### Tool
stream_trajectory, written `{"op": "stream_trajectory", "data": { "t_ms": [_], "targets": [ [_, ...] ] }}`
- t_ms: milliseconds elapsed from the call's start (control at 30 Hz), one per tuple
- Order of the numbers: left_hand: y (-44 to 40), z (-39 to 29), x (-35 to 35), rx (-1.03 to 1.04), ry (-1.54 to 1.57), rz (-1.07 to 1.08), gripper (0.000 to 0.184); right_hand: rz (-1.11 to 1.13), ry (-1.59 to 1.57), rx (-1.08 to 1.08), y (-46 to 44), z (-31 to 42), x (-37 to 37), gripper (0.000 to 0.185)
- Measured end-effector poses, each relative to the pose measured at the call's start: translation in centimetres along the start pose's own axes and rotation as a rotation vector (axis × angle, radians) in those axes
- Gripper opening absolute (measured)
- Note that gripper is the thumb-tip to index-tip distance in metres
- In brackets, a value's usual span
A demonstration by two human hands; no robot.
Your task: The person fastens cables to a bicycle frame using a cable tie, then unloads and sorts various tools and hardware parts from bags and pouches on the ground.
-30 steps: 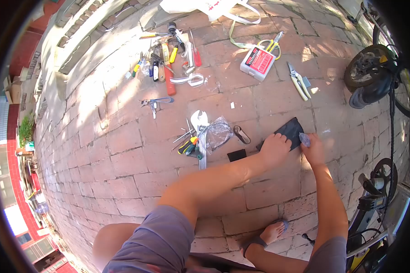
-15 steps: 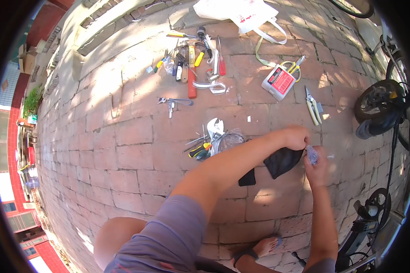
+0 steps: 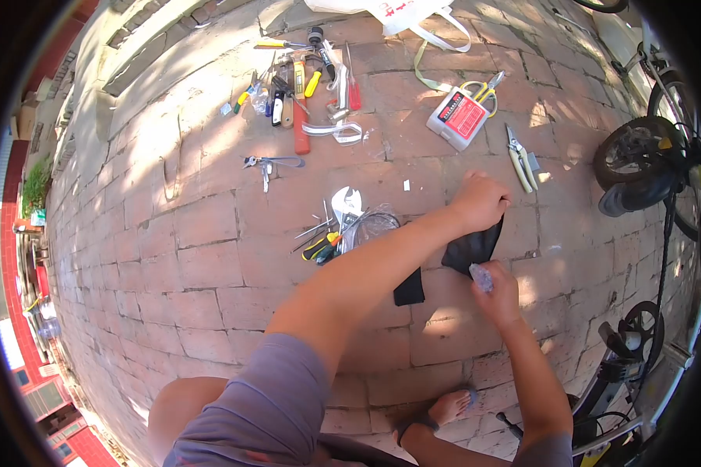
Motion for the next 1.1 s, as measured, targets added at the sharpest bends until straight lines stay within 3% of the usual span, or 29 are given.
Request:
{"op": "stream_trajectory", "data": {
  "t_ms": [100, 167, 200, 300, 433, 533, 633, 700, 800, 933, 1000, 1100],
  "targets": [
    [-0.2, -1.0, -1.7, -0.083, 0.098, 0.092, 0.015, -0.116, -0.335, 0.506, -1.7, -0.6, -0.5, 0.017],
    [-0.4, -1.6, -2.7, -0.026, 0.073, 0.097, 0.020, -0.168, -0.495, 0.663, -2.9, -1.5, -1.1, 0.018],
    [-0.5, -2.1, -3.1, -0.093, 0.141, 0.149, 0.019, -0.193, -0.594, 0.757, -3.1, -1.7, -1.3, 0.018],
    [-0.5, -3.4, -4.5, -0.159, 0.168, 0.281, 0.018, -0.228, -0.587, 0.597, -3.4, -0.5, -0.7, 0.020],
    [0.3, -4.8, -6.2, -0.097, 0.085, 0.405, 0.020, -0.150, -0.187, 0.392, -3.4, 0.6, 0.1, 0.027],
    [0.8, -5.7, -7.2, -0.021, -0.128, 0.525, 0.018, -0.076, -0.079, 0.383, -2.9, 1.0, 0.9, 0.029],
    [1.1, -7.4, -8.2, -0.210, -0.554, 0.800, 0.016, -0.079, -0.127, 0.330, -2.8, 2.1, 0.6, 0.028],
    [1.7, -7.3, -8.3, -0.215, -0.515, 0.715, 0.015, -0.137, -0.176, 0.231, -3.3, 3.4, 0.1, 0.027],
    [2.6, -7.3, -8.2, -0.190, -0.447, 0.599, 0.015, -0.003, -0.126, 0.310, -3.5, 5.4, -1.1, 0.029],
    [3.8, -7.5, -8.5, -0.166, -0.242, 0.359, 0.016, 0.157, -0.005, 0.112, -2.6, 5.2, 0.3, 0.031],
    [4.6, -7.6, -8.7, -0.103, -0.188, 0.372, 0.015, 0.180, -0.014, 0.084, -2.4, 5.1, 0.9, 0.027],
    [5.5, -8.0, -8.5, -0.056, -0.153, 0.388, 0.014, 0.479, -0.855, 0.673, -3.4, 4.3, 0.9, 0.025]
  ]
}}
Point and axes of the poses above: each hand's wrist, its own y-axis away from the middle knuckle, its own x-axis out of the palm, z = x × y, the point moved 2 cm from there along -y, towards the middle knuckle, and after that the axes turned 10 degrees about y, right-handed, at the moved point
